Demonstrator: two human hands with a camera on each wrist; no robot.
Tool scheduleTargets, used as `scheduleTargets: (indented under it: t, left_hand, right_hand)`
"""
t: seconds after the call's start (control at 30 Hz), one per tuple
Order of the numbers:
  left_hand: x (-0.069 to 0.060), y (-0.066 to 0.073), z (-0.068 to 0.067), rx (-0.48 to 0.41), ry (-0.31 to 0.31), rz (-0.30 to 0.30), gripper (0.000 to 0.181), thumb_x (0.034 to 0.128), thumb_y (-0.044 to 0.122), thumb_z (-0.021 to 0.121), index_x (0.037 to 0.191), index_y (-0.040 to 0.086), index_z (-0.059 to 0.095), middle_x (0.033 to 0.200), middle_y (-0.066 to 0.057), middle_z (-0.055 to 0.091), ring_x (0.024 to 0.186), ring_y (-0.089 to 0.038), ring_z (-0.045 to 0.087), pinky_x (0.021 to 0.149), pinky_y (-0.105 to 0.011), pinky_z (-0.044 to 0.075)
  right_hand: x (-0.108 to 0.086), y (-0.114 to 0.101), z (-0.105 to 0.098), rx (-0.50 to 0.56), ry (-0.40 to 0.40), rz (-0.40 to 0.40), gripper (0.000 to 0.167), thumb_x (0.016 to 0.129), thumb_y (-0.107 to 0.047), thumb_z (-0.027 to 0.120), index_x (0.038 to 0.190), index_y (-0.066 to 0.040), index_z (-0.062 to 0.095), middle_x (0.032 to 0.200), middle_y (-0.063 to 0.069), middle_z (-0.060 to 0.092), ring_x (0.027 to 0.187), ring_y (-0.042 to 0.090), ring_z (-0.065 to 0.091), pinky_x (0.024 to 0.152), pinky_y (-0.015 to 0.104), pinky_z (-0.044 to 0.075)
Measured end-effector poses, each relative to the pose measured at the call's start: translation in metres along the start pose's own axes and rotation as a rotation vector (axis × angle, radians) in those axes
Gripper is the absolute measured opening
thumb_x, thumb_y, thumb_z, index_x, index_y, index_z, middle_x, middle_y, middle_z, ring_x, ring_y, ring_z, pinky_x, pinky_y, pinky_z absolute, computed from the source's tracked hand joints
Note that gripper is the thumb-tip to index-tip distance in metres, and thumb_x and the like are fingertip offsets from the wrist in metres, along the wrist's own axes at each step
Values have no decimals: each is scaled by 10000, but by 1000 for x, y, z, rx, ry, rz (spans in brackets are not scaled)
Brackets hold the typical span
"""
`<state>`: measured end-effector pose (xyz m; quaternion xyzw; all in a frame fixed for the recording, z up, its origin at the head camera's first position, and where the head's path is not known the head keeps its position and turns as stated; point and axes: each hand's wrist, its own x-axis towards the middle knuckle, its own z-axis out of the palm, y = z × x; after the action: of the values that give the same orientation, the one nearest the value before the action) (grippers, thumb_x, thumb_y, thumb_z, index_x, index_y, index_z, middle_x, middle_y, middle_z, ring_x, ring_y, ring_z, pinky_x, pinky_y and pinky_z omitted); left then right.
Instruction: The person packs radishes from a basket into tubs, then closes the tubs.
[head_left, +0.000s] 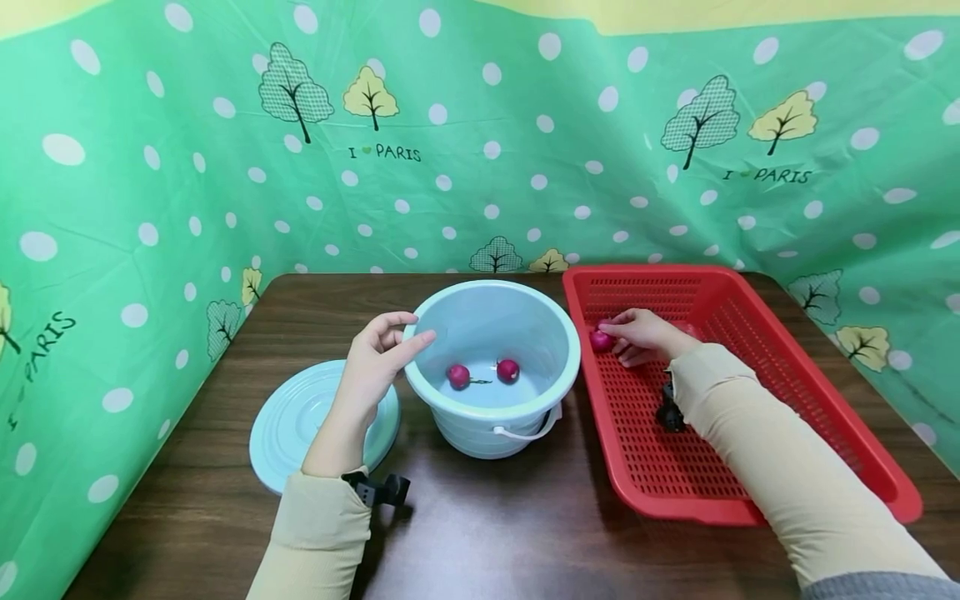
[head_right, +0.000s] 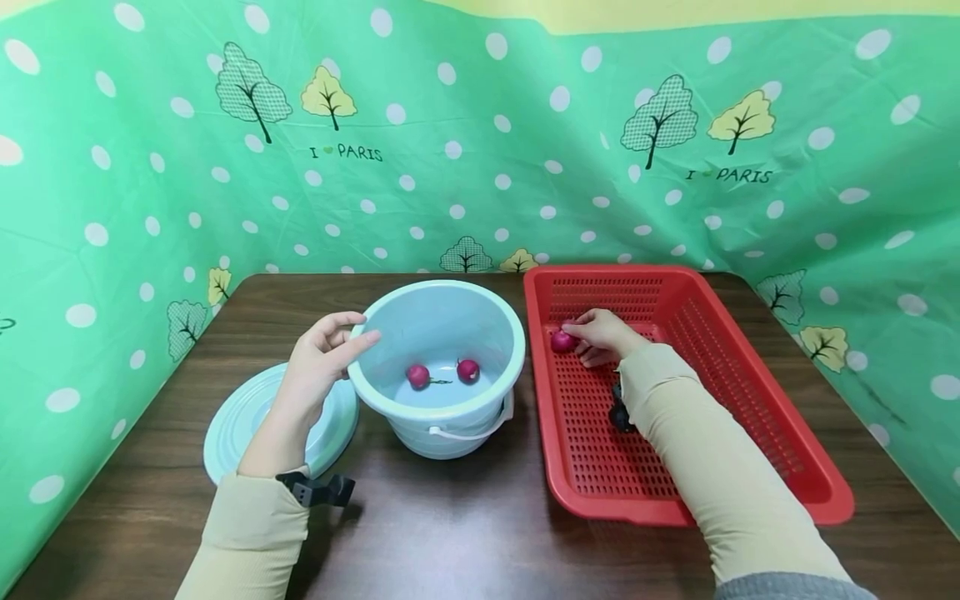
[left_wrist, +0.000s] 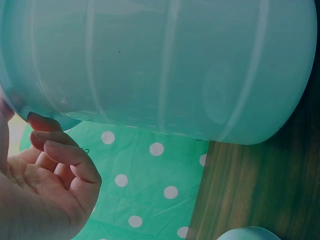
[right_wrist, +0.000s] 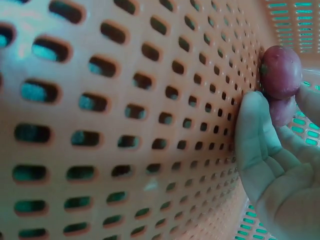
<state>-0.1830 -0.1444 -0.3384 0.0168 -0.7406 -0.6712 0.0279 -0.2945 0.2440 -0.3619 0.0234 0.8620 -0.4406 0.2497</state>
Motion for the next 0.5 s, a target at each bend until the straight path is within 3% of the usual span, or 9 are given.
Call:
scheduleTargets:
  t: [0.17, 0.27, 0.37, 0.5]
  left_hand:
    - [0, 1, -1, -1, -2, -3, 396, 881, 287, 758, 1212, 127, 612, 714, 52, 545, 613, -131, 428, 564, -235, 397]
    - [0, 1, -1, -3, -4, -6, 398, 881, 289, 758, 1214, 127, 610, 716, 51, 547, 598, -111, 427, 560, -238, 403]
    - [0, 1, -1, -5, -5, -6, 398, 883, 289, 757, 1214, 127, 610, 718, 50, 546, 585, -98, 424, 553, -238, 408]
    - [0, 1, -1, -5, -9, -4, 398, 883, 290, 757, 1215, 127, 611, 712, 48, 541, 577, -104, 418, 548, -243, 408]
  right_hand:
    - [1, -2, 1, 20, 17, -8, 323, 1026, -252, 538, 1121, 50, 478, 742, 25, 570, 600, 96, 618, 668, 292, 593]
    - [1, -2, 1, -1, 36, -15, 262, 1016, -227, 554, 1018, 31, 514, 702, 3, 547, 589, 92, 622, 674, 301, 598]
    - [2, -2, 0, -33, 57, -31, 263, 1008, -218, 565, 976, 40, 527, 726, 15, 542, 600, 98, 641, 689, 325, 605]
    - [2, -1, -2, -53, 63, -47, 305, 1001, -207, 575, 1054, 91, 540, 815, 68, 601, 629, 109, 666, 712, 345, 608]
